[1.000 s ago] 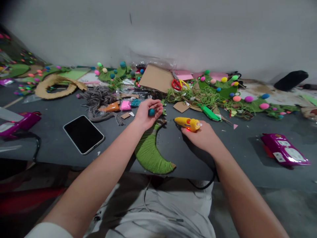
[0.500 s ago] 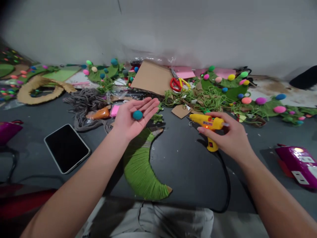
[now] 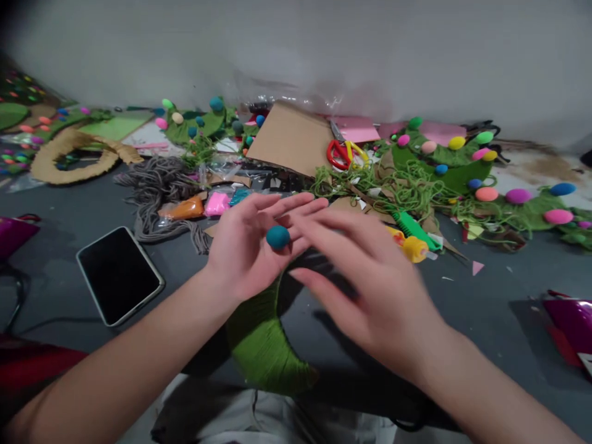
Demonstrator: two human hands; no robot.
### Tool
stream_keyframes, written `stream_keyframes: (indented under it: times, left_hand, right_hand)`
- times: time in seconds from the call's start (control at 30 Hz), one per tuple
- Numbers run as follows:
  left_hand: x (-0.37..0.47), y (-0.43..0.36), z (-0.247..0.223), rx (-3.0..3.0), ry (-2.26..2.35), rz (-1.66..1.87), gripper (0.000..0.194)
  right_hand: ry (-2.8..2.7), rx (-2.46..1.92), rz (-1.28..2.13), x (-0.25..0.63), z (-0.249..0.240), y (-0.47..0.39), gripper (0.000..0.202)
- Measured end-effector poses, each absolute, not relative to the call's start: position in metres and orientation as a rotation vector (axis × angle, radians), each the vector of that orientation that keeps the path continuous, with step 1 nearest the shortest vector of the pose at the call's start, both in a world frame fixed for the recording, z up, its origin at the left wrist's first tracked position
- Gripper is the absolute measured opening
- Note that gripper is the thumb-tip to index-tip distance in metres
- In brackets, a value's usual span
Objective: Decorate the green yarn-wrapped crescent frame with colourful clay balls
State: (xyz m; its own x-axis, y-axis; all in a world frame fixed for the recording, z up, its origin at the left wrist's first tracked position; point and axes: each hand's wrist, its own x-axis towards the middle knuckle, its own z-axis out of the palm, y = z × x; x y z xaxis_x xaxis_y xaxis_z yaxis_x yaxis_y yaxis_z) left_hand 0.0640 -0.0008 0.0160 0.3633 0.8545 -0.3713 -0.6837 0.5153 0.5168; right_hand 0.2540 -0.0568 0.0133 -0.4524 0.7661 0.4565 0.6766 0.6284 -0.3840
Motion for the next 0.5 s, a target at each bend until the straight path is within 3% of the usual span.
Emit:
stream_keyframes:
  times: [0.13,0.23,0.33,0.4,0.5]
  left_hand:
    - [0.064,-0.006,0.02,0.389,0.699,0.998,0.036]
    - [0.049,-0.015,0.016,0.641,0.77,1.039,0.044]
    - [0.021,-0.038,0.004,1.318,0.983,1.065,0.045]
    - [0.002,-0.058,-0.008,1.919,1.095,0.871,0.045]
    - [-0.019,-0.082,-0.028,2.368,1.165,0.611,0.056]
  right_hand:
    - [-2.205,-0.946,0.256,0.216,0.006,-0.031,0.036]
    - [-2.026,-1.002,0.418,0.221,-0.005,-0.024,0.03]
    - [-1.885,-1.153,0.577,0.234,-0.016,-0.023,0.036]
    - [-1.914,-1.206,0.619,0.239,-0.023,-0.02,0.033]
    - [-2.054,-1.195,0.595,0.24,-0.033,-0.017,0.026]
